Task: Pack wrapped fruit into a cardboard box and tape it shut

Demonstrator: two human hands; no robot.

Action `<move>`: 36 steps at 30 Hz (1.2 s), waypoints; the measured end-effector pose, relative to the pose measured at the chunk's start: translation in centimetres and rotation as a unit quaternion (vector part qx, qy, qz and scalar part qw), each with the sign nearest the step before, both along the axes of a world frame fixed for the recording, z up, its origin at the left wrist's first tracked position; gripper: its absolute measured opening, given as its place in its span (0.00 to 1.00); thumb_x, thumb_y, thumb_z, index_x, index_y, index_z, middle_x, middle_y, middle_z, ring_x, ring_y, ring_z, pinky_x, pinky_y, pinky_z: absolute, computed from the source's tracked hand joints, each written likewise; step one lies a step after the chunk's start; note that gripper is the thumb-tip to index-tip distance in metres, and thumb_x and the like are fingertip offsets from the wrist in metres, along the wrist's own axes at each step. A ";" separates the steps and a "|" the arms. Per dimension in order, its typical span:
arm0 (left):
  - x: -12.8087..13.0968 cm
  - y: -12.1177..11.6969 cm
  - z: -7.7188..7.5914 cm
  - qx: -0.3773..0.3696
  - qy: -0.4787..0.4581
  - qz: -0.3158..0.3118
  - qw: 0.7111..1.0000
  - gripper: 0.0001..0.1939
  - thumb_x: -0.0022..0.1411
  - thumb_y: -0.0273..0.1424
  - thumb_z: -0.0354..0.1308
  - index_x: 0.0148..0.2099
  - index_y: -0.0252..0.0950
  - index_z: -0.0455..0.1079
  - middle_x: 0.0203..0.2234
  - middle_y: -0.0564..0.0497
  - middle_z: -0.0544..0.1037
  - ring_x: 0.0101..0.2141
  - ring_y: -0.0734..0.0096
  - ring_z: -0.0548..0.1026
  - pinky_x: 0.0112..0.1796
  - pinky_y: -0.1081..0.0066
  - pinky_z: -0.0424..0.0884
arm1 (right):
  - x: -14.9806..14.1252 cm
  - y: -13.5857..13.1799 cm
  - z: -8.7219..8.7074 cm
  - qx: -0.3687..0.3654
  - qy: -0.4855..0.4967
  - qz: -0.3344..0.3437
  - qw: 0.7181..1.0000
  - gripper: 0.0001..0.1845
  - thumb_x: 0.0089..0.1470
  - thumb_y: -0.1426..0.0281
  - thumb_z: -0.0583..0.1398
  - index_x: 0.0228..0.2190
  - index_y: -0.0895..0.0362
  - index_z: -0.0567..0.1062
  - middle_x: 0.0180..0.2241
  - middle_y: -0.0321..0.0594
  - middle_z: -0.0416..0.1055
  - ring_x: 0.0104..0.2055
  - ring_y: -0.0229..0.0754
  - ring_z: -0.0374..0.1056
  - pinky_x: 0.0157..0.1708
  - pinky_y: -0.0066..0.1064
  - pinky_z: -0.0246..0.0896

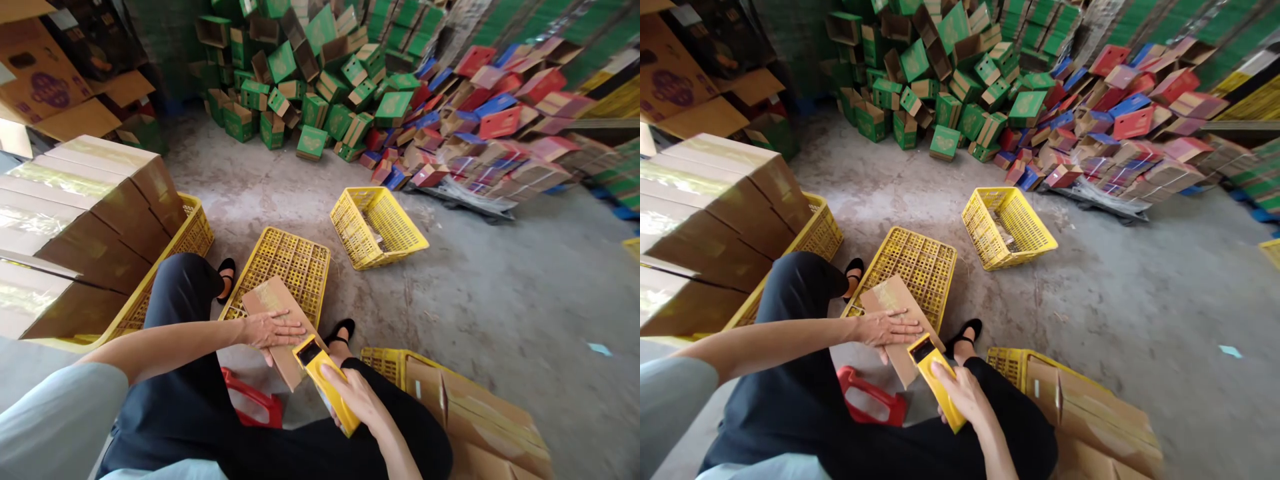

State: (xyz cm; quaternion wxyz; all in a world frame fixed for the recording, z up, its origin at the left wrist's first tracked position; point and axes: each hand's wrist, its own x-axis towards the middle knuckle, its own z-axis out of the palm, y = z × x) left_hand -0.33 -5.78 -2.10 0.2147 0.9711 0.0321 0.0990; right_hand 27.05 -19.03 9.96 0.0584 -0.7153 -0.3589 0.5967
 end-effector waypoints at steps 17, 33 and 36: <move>1.2 1.9 1.1 0.007 0.061 0.036 0.997 0.47 0.72 0.55 0.45 0.77 0.27 0.38 0.74 0.36 0.44 0.74 0.52 0.42 0.71 0.54 0.38 | 2.3 7.3 0.1 0.012 0.007 0.077 0.997 0.26 0.60 0.45 0.58 0.31 0.56 0.71 0.18 0.41 0.73 0.19 0.43 0.72 0.18 0.28 0.66; 1.6 2.1 1.0 -0.009 0.086 0.018 0.996 0.48 0.71 0.53 0.47 0.78 0.30 0.34 0.75 0.39 0.40 0.74 0.50 0.39 0.70 0.49 0.34 | 5.6 4.2 0.3 0.010 0.034 0.060 0.998 0.29 0.58 0.43 0.60 0.39 0.57 0.72 0.19 0.37 0.75 0.20 0.42 0.75 0.19 0.25 0.68; 2.8 1.7 1.2 -0.008 0.082 0.007 0.997 0.51 0.69 0.55 0.48 0.78 0.29 0.33 0.75 0.37 0.42 0.73 0.48 0.40 0.70 0.50 0.34 | 5.3 4.1 0.3 0.014 0.031 0.049 0.998 0.28 0.60 0.44 0.59 0.39 0.58 0.73 0.18 0.37 0.74 0.19 0.42 0.74 0.19 0.25 0.68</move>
